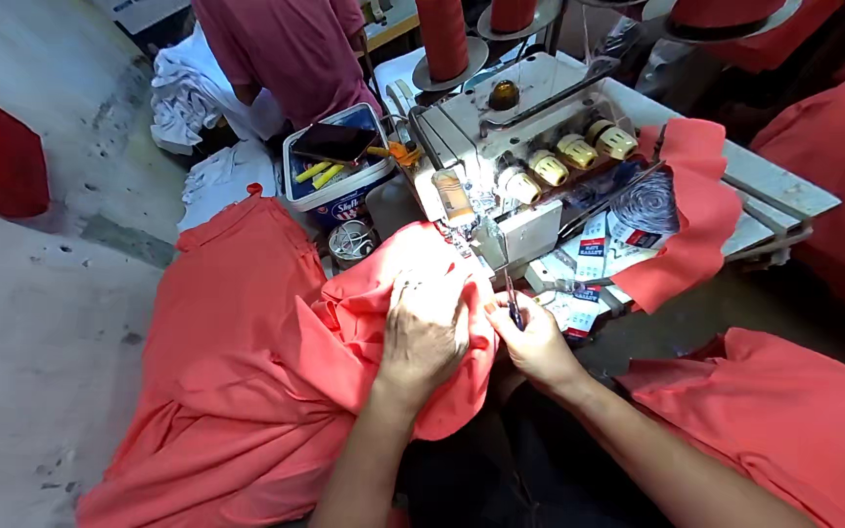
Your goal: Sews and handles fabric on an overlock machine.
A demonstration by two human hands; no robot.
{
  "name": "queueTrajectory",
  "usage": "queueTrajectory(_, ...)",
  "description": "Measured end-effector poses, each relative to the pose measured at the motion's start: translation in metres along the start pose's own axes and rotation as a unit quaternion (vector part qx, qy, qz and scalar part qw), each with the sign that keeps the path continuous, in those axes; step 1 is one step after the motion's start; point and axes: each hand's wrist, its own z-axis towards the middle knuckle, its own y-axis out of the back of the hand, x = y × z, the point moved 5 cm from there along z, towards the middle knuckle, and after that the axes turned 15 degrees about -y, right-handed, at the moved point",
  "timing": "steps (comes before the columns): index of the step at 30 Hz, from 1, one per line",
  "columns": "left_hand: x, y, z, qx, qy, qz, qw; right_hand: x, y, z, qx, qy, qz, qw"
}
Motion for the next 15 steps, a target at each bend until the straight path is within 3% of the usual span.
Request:
queueTrajectory(3, 0.012, -0.017, 0.000, 0.020, 0.013, -0.021, 0.999, 0.005, 0.000, -0.004, 0.002, 0.007, 0.018, 1.000)
queueTrajectory(15, 0.014, -0.019, 0.008, 0.047, 0.040, -0.005, 0.998, 0.005, -0.003, -0.001, -0.018, 0.044, 0.070, 0.996)
